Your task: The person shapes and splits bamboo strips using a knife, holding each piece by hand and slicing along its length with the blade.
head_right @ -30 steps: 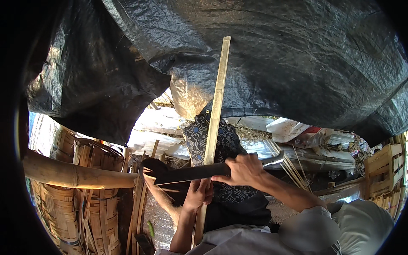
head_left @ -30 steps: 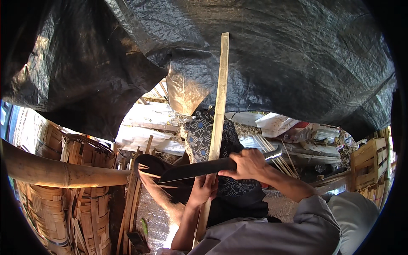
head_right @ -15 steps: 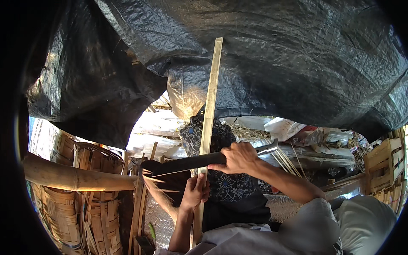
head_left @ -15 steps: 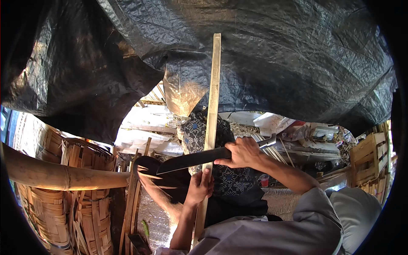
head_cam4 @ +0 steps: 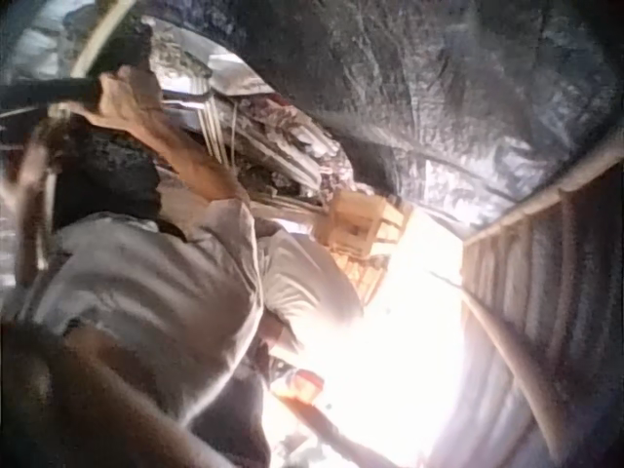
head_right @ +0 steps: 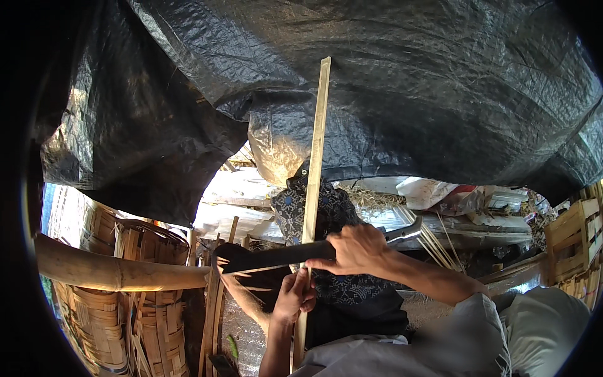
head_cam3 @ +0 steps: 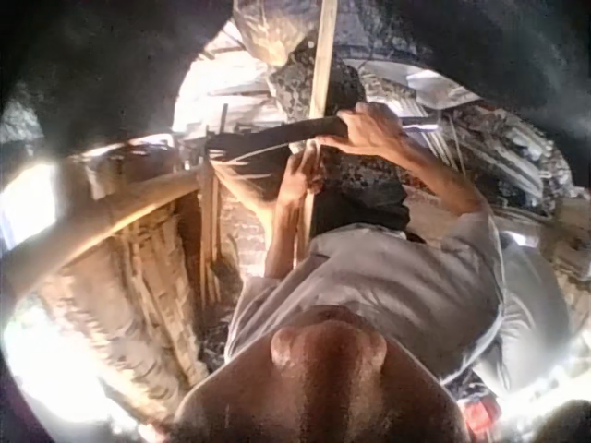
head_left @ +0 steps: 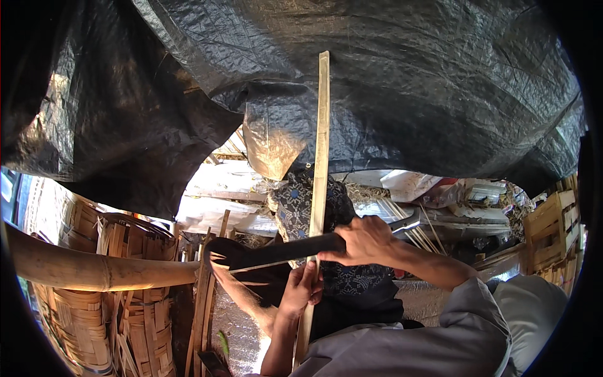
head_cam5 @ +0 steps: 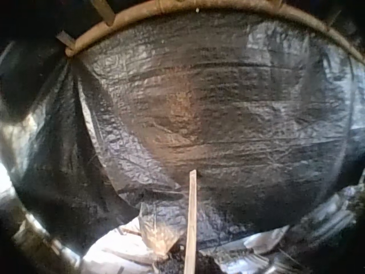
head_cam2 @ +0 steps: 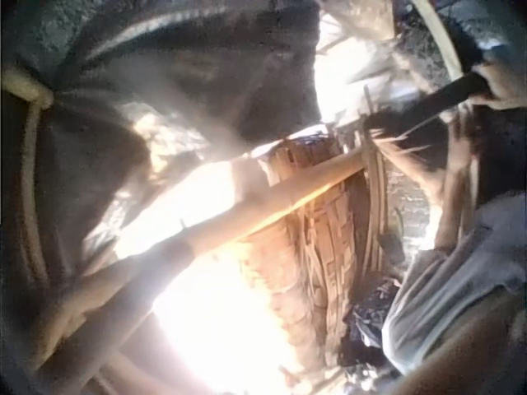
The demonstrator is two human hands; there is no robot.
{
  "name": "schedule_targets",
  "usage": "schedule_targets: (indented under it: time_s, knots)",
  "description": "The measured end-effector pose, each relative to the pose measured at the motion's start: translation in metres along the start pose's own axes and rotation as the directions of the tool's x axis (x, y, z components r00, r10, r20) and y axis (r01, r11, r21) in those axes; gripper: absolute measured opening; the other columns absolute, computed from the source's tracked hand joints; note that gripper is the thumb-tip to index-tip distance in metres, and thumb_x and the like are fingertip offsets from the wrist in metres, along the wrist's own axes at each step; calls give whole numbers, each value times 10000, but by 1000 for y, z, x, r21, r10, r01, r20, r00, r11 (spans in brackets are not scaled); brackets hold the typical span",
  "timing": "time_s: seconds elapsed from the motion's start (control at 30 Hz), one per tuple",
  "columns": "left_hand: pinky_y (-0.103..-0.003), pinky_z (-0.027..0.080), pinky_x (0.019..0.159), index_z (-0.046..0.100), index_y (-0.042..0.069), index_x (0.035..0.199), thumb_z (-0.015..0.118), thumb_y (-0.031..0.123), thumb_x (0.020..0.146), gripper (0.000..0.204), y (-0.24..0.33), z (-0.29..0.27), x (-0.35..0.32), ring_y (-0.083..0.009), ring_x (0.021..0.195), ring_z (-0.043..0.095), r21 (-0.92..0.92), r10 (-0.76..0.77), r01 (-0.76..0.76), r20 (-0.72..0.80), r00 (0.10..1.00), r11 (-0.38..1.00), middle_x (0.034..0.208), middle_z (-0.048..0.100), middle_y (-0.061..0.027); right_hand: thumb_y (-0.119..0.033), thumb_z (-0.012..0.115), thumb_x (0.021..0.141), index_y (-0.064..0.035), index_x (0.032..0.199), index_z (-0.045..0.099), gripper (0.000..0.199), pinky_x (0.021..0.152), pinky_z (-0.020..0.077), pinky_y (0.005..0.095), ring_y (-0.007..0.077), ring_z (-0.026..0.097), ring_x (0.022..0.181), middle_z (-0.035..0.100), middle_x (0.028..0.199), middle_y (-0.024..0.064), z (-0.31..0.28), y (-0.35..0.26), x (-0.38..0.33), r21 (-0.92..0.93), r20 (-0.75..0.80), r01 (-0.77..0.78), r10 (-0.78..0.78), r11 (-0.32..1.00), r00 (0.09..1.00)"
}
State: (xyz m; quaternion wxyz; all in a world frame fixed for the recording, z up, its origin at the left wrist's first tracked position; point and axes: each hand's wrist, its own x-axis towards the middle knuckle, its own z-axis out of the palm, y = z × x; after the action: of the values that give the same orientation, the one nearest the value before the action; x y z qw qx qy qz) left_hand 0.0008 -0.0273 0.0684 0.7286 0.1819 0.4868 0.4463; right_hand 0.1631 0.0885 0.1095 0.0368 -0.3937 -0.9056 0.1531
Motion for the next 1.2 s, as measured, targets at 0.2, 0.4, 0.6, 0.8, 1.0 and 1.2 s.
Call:
schedule_targets:
  time_s: [0.2, 0.4, 0.6, 0.8, 1.0, 1.2]
  knots:
    - [-209, 259, 313, 474, 31, 743, 435, 372, 936, 393, -5, 4, 4, -57, 340, 304, 47, 40, -39, -19, 999, 998, 487, 356, 15, -746, 450, 727, -47, 615, 594, 722, 319, 407, 334, 188, 493, 324, 478, 403, 67, -6, 19, 19, 4, -33, -60, 60, 998, 998]
    - [-207, 279, 321, 475, 22, 744, 428, 371, 940, 402, -4, 0, 9, -61, 349, 328, 95, 42, -41, -8, 999, 995, 480, 365, 14, -740, 427, 745, -36, 632, 614, 738, 281, 378, 322, 164, 443, 281, 443, 370, 57, 8, 16, 15, -98, -64, 161, -168, 982, 984]
    - [-208, 279, 321, 476, 29, 733, 432, 364, 940, 396, -5, 0, 2, -60, 356, 330, 75, 49, -46, -33, 998, 996, 493, 372, 13, -697, 431, 781, -30, 618, 608, 709, 328, 392, 316, 177, 477, 355, 485, 450, 48, -8, 63, 49, 66, -268, -219, 229, 973, 936]
    - [-207, 275, 317, 476, 31, 722, 436, 363, 938, 398, -6, -6, 3, -58, 352, 339, 164, 93, -81, -71, 993, 983, 485, 377, 14, -762, 381, 745, -34, 538, 581, 783, 269, 366, 324, 144, 449, 306, 452, 403, 47, 15, 43, 25, 47, -56, 168, -165, 985, 985]
    - [-208, 279, 316, 478, 26, 713, 431, 380, 936, 421, -9, -4, 9, -63, 357, 366, 241, 157, -129, -101, 982, 962, 483, 388, 11, -741, 445, 731, -4, 691, 640, 762, 366, 441, 379, 250, 530, 365, 507, 440, 121, 9, 41, 33, 90, 19, -17, 15, 996, 1000]
    - [-212, 288, 318, 481, 21, 707, 432, 382, 935, 430, -11, 3, 6, -64, 355, 360, 229, 167, -138, -111, 980, 964, 487, 394, 7, -793, 330, 736, -66, 535, 518, 777, 237, 268, 259, 87, 345, 285, 361, 380, -16, 16, 52, 32, -145, -238, 173, -204, 974, 949]
